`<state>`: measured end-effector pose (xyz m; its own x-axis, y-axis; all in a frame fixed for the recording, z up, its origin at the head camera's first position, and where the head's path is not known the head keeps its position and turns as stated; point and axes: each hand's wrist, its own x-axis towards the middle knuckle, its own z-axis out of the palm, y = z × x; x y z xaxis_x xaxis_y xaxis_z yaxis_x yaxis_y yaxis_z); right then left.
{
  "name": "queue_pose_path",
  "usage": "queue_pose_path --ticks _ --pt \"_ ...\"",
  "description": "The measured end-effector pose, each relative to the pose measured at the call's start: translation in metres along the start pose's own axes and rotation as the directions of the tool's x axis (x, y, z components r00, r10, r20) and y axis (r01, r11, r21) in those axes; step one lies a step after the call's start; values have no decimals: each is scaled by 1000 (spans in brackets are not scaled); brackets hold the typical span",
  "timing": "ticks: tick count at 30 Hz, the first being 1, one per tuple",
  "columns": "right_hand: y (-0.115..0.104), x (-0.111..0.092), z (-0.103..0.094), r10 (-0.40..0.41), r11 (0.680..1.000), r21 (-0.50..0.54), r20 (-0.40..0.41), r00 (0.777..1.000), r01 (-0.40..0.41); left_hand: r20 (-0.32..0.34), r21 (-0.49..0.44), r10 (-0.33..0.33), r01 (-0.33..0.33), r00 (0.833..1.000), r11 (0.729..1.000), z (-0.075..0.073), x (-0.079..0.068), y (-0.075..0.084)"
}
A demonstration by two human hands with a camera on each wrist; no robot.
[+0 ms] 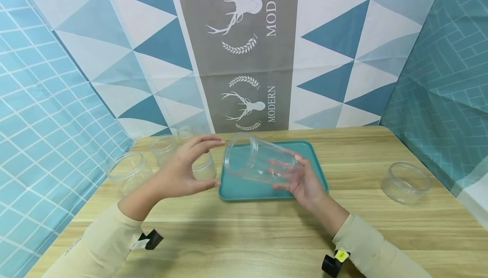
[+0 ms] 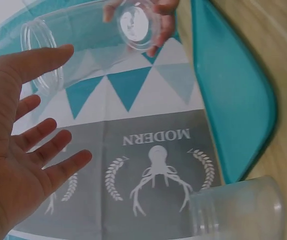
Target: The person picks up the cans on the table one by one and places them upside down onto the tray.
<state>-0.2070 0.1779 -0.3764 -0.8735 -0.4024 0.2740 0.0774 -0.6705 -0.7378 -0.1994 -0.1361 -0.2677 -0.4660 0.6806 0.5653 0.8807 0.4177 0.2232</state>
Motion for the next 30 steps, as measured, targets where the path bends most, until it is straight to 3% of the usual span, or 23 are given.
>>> queue_pose_path --ticks 9,18,24,30 --pt "-21 -6 -16 -57 994 -99 -61 996 51 -22 124 -158 159 987 979 16 -8 -5" --pt "-37 -8 -29 -109 985 -139 -50 993 102 -85 61 -243 248 966 967 31 -16 -15" --pt "-47 -6 -35 -143 964 -234 -67 987 123 -43 11 -345 346 937 938 38 -22 -20" --pt "-57 -6 -40 -145 975 -186 -116 983 122 17 -51 -463 463 886 885 45 -27 -23"
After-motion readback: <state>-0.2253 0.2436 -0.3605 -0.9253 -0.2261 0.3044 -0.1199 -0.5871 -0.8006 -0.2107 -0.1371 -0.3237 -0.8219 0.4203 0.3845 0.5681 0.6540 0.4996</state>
